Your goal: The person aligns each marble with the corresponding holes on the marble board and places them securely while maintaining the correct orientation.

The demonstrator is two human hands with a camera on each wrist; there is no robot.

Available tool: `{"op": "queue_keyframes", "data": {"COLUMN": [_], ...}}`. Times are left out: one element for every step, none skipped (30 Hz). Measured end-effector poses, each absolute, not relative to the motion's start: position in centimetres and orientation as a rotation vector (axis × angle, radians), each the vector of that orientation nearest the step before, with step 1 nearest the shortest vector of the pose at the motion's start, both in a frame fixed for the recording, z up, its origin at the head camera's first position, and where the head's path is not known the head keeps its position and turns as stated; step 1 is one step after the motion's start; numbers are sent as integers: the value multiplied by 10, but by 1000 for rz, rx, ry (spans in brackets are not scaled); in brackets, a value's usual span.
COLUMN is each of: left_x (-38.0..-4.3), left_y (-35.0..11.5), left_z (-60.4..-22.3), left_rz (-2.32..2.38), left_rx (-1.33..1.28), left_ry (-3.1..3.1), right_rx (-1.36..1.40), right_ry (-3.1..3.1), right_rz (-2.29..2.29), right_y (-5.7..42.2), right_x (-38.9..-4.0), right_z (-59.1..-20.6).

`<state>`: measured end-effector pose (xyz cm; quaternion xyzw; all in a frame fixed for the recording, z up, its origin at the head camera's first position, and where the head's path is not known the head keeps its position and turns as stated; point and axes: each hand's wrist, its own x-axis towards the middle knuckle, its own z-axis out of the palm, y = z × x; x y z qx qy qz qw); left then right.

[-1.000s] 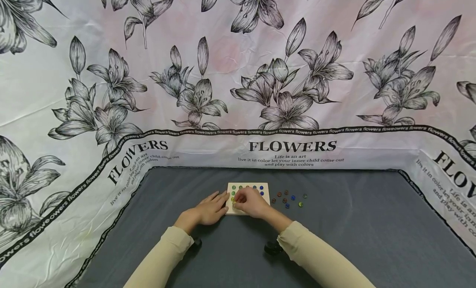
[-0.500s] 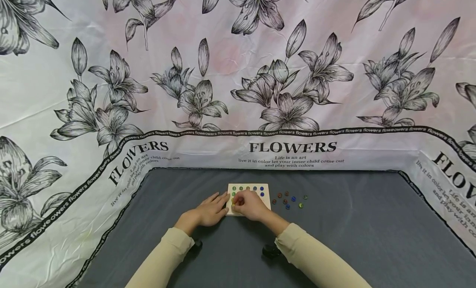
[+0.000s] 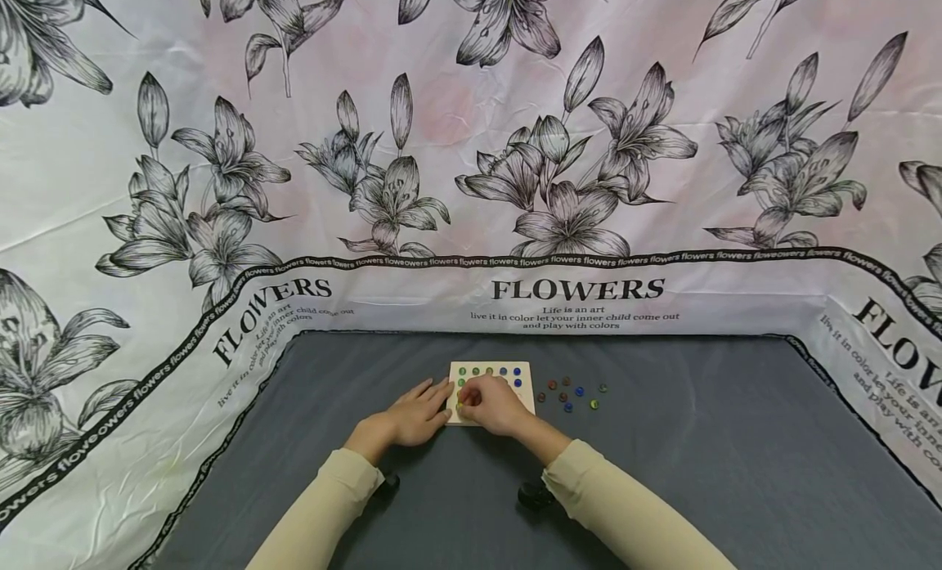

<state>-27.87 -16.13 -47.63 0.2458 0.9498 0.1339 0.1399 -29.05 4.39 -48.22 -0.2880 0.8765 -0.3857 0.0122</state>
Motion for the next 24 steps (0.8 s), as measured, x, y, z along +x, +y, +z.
{"op": "queue_keyframes", "data": {"left_x": [-279, -280, -281, -281, -281, -281, -281, -281, -281, -280, -280, -280, -280, -281, -281, -281, -282, -283, -283, -284, -284, -285, -285, -286], "left_y": [-161, -161, -161, -161, -161, -161, -161, -161, -161, -161, -161, -161, -161, -161, -161, -162, -162, -162, -163, -163, -163, -163, -163, -163], "left_z": [-477, -478, -478, -478, -478, -477, -477, -476, -476, -475, -475, -475, -475, -475, -476, -477, -478, -479, -480, -481, -482, -482, -483, -484], "left_rz": [384, 377, 368, 370, 376, 379, 381, 379, 377, 378, 377, 377, 372, 363, 361, 363, 364, 358, 352, 353, 363, 366, 369, 369], "left_rx": [705, 701, 699, 698, 700, 703, 703, 704, 708, 709, 710, 712, 711, 709, 709, 710, 711, 710, 710, 710, 712, 712, 711, 708], "left_ry": [2745, 2744, 2743, 2742, 2744, 2744, 2741, 2739, 2737, 2736, 2735, 2735, 2736, 2736, 2739, 2744, 2749, 2751, 2751, 2751, 2750, 2749, 2748, 2746], "right_rx": [-897, -895, -889, -891, -893, -895, -899, -903, -913, -919, -920, -922, -925, -931, -940, -941, -951, -965, -973, -982, -987, -990, -998, -1003], "right_ry": [2723, 2712, 2702, 2693, 2687, 2682, 2679, 2677, 2679, 2678, 2676, 2676, 2675, 2678, 2680, 2682, 2691, 2700, 2706, 2710, 2714, 2719, 2724, 2726], "right_rz": [-1204, -1205, -1207, -1205, -1202, -1197, -1192, -1185, -1178, -1168, -1159, -1149, -1140, -1129, -1120, -1109, -1091, -1075, -1062, -1050, -1040, -1033, -1028, -1029], "right_y": [44, 45, 45, 45, 46, 46, 47, 47, 48, 48, 49, 50, 50, 51, 52, 54, 55, 57, 59, 60, 63, 65, 67, 69], "right_x": [-290, -290, -290, -290, -289, -289, -289, -288, -287, -287, -286, -285, -284, -283, -281, -280, -278, -277, -275, -273, -272, -270, -268, -267], "right_z": [-482, -481, -481, -481, -480, -480, -480, -479, -478, -477, -476, -474, -472, -470, -468, -466, -464, -463, -461, -460, -459, -457, -456, -455]}}
